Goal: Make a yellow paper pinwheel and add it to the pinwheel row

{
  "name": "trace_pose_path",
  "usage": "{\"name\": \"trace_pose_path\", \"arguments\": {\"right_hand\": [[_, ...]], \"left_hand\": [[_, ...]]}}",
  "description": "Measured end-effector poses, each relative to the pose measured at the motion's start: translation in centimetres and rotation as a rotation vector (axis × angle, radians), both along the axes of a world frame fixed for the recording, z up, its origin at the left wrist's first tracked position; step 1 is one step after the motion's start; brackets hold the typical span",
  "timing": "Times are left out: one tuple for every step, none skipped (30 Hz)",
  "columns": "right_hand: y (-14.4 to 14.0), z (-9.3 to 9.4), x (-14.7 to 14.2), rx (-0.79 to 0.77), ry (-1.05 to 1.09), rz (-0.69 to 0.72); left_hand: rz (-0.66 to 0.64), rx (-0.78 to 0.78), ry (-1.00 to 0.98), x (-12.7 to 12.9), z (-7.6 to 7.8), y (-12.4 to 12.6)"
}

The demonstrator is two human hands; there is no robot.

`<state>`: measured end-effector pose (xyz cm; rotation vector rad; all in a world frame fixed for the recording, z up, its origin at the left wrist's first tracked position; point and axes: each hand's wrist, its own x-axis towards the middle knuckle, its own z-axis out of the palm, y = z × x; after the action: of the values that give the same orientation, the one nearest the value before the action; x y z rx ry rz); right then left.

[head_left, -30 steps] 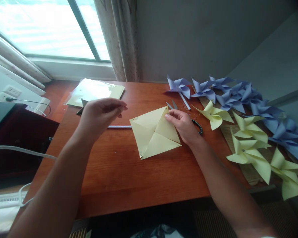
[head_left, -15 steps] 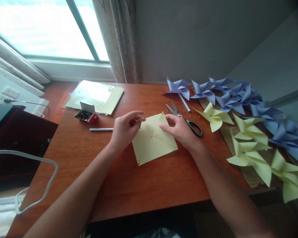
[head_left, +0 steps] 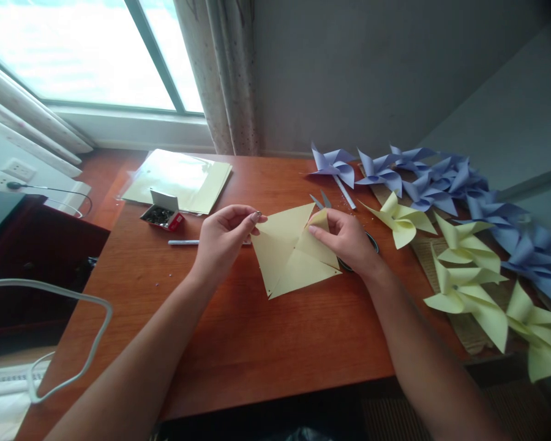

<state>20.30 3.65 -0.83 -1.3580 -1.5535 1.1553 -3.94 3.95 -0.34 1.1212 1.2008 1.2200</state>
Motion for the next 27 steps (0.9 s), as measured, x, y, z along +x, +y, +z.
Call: {"name": "trace_pose_path", "arguments": {"right_hand": [[0.0, 0.0, 0.1, 0.009, -0.020, -0.003], [0.0, 0.0, 0.2, 0.012, -0.036, -0.004], [0.0, 0.0, 0.2, 0.010, -0.046, -0.003], [0.0, 0.0, 0.2, 0.004, -0.051, -0.002], [0.0, -0.1, 0.2, 0.000, -0.055, -0.002], [0.0, -0.1, 0.1, -0.002, -0.057, -0.002], [-0.1, 0.0, 0.1, 0.001, -0.053, -0.003], [-0.1, 0.0, 0.1, 0.008, -0.043, -0.005], [-0.1, 0.1, 0.0, 0.016, -0.029, -0.008], [-0.1, 0.2, 0.0, 0.023, -0.013, -0.013], [-0.1, 0.3, 0.0, 0.029, 0.006, -0.022], [-0.1, 0.5, 0.1, 0.033, 0.025, -0.031], [-0.1, 0.7, 0.1, 0.036, 0.041, -0.037], [-0.1, 0.8, 0.2, 0.038, 0.057, -0.041], [-0.1, 1.0, 0.2, 0.045, 0.078, -0.046], [-0.2, 1.1, 0.2, 0.056, 0.106, -0.053], [-0.2, 1.3, 0.2, 0.065, 0.137, -0.064], [-0.3, 1.4, 0.2, 0.072, 0.171, -0.082], [-0.4, 1.5, 0.1, 0.073, 0.207, -0.106], [-0.5, 1.6, 0.0, 0.066, 0.243, -0.130], [-0.6, 1.7, -0.1, 0.049, 0.275, -0.146], [-0.7, 1.8, -0.2, 0.030, 0.306, -0.154], [-0.8, 1.9, -0.4, 0.009, 0.340, -0.154], [-0.9, 2.0, -0.5, -0.013, 0.376, -0.147], [-1.0, 2.1, -0.6, -0.035, 0.410, -0.135], [-1.0, 2.2, -0.7, -0.053, 0.439, -0.120], [-1.1, 2.2, -0.8, -0.069, 0.460, -0.106]], "left_hand": [[0.003, -0.003, -0.007, -0.1, 0.0, 0.0], [0.007, -0.003, -0.012, -0.1, 0.1, 0.1], [0.011, 0.000, -0.012, -0.2, 0.0, 0.1], [0.017, 0.006, -0.008, -0.2, 0.0, 0.2], [0.028, 0.013, 0.000, -0.3, 0.0, 0.2], [0.042, 0.018, 0.012, -0.3, -0.1, 0.3], [0.056, 0.023, 0.024, -0.3, -0.2, 0.3], [0.067, 0.027, 0.036, -0.3, -0.3, 0.4], [0.075, 0.031, 0.046, -0.3, -0.3, 0.4], [0.081, 0.034, 0.056, -0.4, -0.3, 0.5], [0.093, 0.042, 0.066, -0.4, -0.3, 0.5], [0.120, 0.056, 0.073, -0.6, -0.3, 0.6], [0.162, 0.074, 0.075, -0.8, -0.2, 0.7], [0.218, 0.093, 0.067, -1.0, -0.1, 0.9], [0.278, 0.106, 0.046, -1.3, -0.1, 1.0], [0.331, 0.109, 0.016, -1.5, -0.1, 1.2], [0.364, 0.097, -0.019, -1.6, -0.2, 1.3], [0.368, 0.072, -0.046, -1.6, -0.2, 1.3], [0.343, 0.043, -0.055, -1.5, -0.3, 1.2], [0.284, 0.014, -0.044, -1.3, -0.4, 1.1], [0.203, -0.011, -0.014, -0.9, -0.5, 0.8], [0.106, -0.028, 0.014, -0.4, -0.6, 0.5], [0.015, -0.045, 0.016, 0.1, -0.6, 0.2], [-0.039, -0.050, 0.003, 0.5, -0.5, -0.2], [-0.079, -0.047, -0.009, 0.9, -0.4, -0.5], [-0.106, -0.049, -0.028, 1.2, -0.3, -0.8], [-0.146, -0.057, -0.043, 1.3, -0.1, -1.1]]}}
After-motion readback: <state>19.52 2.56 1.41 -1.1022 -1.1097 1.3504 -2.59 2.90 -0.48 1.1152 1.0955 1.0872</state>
